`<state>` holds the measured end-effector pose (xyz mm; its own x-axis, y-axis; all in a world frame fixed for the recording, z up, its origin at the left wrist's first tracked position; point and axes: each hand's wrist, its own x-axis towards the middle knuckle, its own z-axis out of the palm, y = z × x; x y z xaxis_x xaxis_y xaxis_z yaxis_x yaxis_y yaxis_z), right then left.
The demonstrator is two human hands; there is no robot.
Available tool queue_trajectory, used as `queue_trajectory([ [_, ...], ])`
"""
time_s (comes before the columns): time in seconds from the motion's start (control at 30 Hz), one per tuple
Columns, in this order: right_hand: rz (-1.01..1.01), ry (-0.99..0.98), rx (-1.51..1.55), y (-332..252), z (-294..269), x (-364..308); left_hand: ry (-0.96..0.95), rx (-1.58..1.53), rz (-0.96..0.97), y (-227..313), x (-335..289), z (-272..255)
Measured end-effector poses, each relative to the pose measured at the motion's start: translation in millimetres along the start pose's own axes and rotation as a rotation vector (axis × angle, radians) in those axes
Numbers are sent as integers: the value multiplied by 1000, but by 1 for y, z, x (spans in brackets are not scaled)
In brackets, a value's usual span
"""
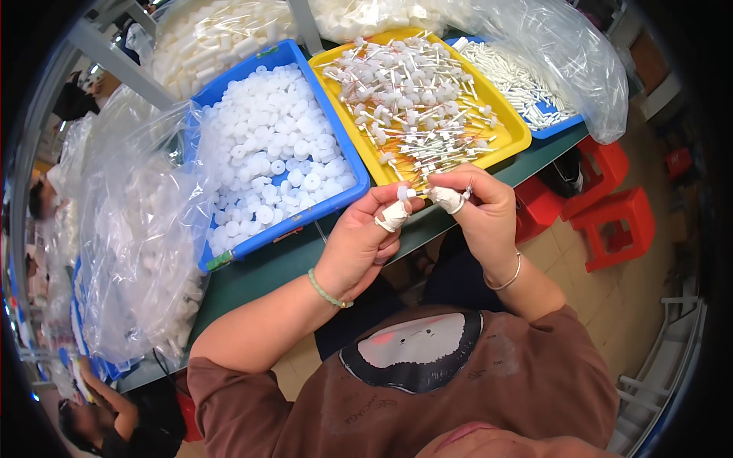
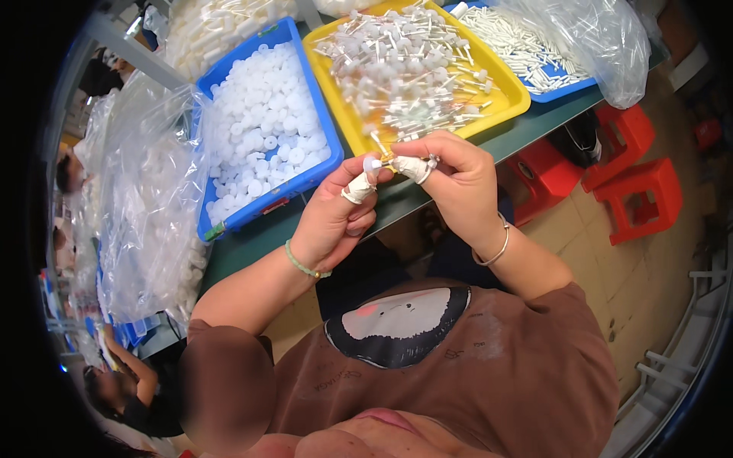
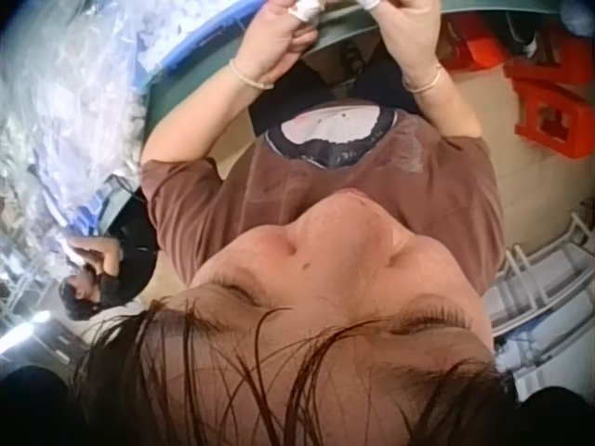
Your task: The person sits at a workstation and repeatedly picks small white plastic caps from a blue bin and thin white sticks from a yellow tray. They insert the sticks into the caps by hand and place the assembled units back into the yellow tray. The process is repetitive and performed one unit at a time.
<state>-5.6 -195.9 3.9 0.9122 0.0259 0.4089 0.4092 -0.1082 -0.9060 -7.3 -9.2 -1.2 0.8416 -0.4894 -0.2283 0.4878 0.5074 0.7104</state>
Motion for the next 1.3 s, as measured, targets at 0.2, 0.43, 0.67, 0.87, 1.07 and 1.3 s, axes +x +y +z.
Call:
queue_trajectory([
  [0.2,-401,-86,-420,-6,-8,3,10,-20,4,-1,0,-1],
  [0.43,-318,-108,-373,-4,-9,-1,20,-3,8,-3,1,-1],
  [0.67,-241,-105,-374,-5,-6,-8,29,25,7,-2,-1,1],
  [0.87,30,-105,-75,-5,-4,-7,29,49,12,-1,-1,2],
  [1.07,50,-74,-159,-5,-1,-9,39,43,29,-3,-1,2],
  [1.3,-196,-43,-288,6,-4,-13,49,47,17,-3,-2,5],
])
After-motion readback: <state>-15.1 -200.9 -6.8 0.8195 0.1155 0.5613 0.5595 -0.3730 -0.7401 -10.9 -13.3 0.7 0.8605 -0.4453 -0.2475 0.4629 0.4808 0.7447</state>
